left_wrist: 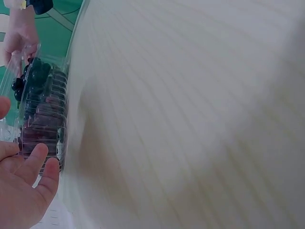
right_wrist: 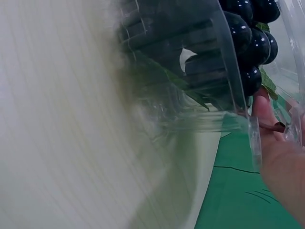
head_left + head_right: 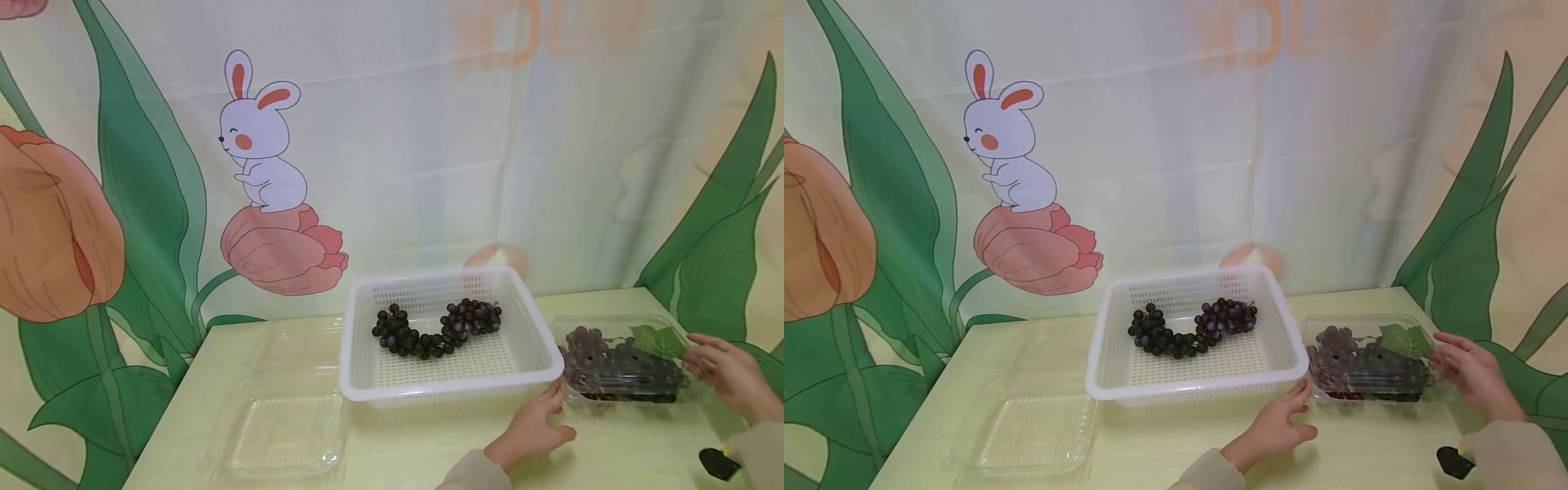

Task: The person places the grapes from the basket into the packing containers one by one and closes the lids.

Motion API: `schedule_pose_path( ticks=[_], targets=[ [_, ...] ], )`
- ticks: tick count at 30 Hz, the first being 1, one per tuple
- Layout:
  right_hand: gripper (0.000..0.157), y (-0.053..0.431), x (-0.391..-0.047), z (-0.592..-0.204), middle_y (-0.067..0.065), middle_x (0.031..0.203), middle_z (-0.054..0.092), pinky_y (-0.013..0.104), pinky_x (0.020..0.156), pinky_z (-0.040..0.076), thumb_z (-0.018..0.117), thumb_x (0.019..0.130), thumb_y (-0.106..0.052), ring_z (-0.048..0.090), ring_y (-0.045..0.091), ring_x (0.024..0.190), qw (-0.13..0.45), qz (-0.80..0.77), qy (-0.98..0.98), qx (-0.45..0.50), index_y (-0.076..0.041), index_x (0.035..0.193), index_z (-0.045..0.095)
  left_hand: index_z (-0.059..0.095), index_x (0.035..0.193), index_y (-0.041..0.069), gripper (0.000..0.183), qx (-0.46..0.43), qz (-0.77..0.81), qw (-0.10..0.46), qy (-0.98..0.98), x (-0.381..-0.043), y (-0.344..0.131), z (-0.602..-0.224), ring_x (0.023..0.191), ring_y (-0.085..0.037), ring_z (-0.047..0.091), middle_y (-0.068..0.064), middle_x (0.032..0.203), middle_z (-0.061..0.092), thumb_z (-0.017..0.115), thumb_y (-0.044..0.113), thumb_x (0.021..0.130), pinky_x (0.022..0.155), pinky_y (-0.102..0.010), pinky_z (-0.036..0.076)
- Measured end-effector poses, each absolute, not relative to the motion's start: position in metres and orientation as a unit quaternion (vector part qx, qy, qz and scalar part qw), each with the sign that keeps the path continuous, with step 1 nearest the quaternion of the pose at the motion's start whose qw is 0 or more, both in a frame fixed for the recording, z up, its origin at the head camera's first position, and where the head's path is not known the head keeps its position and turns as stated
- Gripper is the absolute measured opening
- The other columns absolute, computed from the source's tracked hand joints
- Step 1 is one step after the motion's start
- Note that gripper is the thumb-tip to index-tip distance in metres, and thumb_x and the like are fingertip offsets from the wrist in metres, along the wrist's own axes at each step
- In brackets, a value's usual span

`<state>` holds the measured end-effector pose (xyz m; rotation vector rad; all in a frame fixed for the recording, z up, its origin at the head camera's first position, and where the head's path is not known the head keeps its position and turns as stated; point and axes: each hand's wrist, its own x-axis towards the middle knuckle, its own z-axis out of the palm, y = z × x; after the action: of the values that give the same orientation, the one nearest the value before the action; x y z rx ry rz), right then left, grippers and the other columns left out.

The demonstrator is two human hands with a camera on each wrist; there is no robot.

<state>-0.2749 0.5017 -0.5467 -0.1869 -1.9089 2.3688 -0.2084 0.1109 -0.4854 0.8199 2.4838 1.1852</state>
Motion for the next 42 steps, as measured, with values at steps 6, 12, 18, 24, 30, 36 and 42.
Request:
schedule_pose_path(
  ticks=[6,12,18,24,30,36,42],
  targets=[
    [0.024,0.498,-0.275,-0.549,-0.009,0.072,0.063,0.024,0.050,0.047,0.058,0.086,-0.016,0.061,0.003,0.066,0.086,0.746,-0.657,-0.072,-0.022,0.108,0.049,0.034,0.137,0.014,0.066,0.282,0.414,0.141,0.854,-0.209,0.111,-0.486,0.107,-0.001,0.054,0.005,0.146,0.027,0.058,0.021,0.077,0.079,-0.013,0.043],
    [0.021,0.490,-0.274,-0.548,-0.022,0.083,0.054,0.025,0.050,0.045,0.050,0.090,-0.030,0.056,-0.002,0.068,0.104,0.621,-0.771,-0.096,-0.029,0.111,0.048,0.036,0.136,0.012,0.065,0.281,0.418,0.142,0.852,-0.209,0.111,-0.487,0.107,-0.002,0.055,0.004,0.146,0.027,0.059,0.021,0.077,0.081,-0.014,0.043],
    [0.014,0.482,-0.271,-0.546,-0.029,0.081,0.048,0.022,0.050,0.045,0.046,0.090,-0.034,0.050,-0.004,0.064,0.135,0.510,-0.841,-0.122,-0.034,0.103,0.052,0.036,0.136,0.013,0.064,0.278,0.422,0.147,0.850,-0.211,0.112,-0.491,0.107,-0.002,0.055,0.005,0.146,0.027,0.058,0.021,0.077,0.081,-0.014,0.044],
    [0.034,0.496,-0.282,-0.572,-0.025,0.089,0.043,0.023,0.054,0.042,0.039,0.091,-0.042,0.042,-0.007,0.073,0.151,0.418,-0.885,-0.143,-0.023,0.115,0.052,0.037,0.136,0.013,0.064,0.276,0.427,0.139,0.850,-0.210,0.113,-0.493,0.106,-0.002,0.055,0.005,0.146,0.028,0.059,0.021,0.076,0.081,-0.014,0.044],
    [0.054,0.504,-0.287,-0.585,-0.013,0.097,0.045,0.026,0.055,0.039,0.036,0.090,-0.048,0.041,0.000,0.076,0.141,0.396,-0.894,-0.153,-0.012,0.129,0.045,0.039,0.135,0.012,0.064,0.277,0.427,0.125,0.852,-0.210,0.114,-0.494,0.105,-0.001,0.056,0.006,0.145,0.029,0.060,0.020,0.075,0.080,-0.013,0.043],
    [0.055,0.506,-0.285,-0.583,-0.022,0.097,0.041,0.023,0.057,0.040,0.035,0.091,-0.048,0.040,-0.009,0.077,0.136,0.396,-0.897,-0.140,-0.012,0.131,0.043,0.039,0.135,0.012,0.064,0.280,0.426,0.116,0.853,-0.209,0.114,-0.494,0.104,-0.001,0.056,0.004,0.145,0.030,0.060,0.020,0.075,0.081,-0.012,0.043],
    [0.058,0.508,-0.284,-0.580,-0.029,0.097,0.038,0.022,0.058,0.043,0.035,0.090,-0.049,0.039,-0.015,0.078,0.111,0.411,-0.895,-0.130,-0.013,0.135,0.039,0.039,0.135,0.011,0.065,0.282,0.420,0.103,0.856,-0.209,0.114,-0.494,0.104,-0.002,0.057,0.003,0.145,0.030,0.061,0.020,0.074,0.081,-0.012,0.042]
  ],
)
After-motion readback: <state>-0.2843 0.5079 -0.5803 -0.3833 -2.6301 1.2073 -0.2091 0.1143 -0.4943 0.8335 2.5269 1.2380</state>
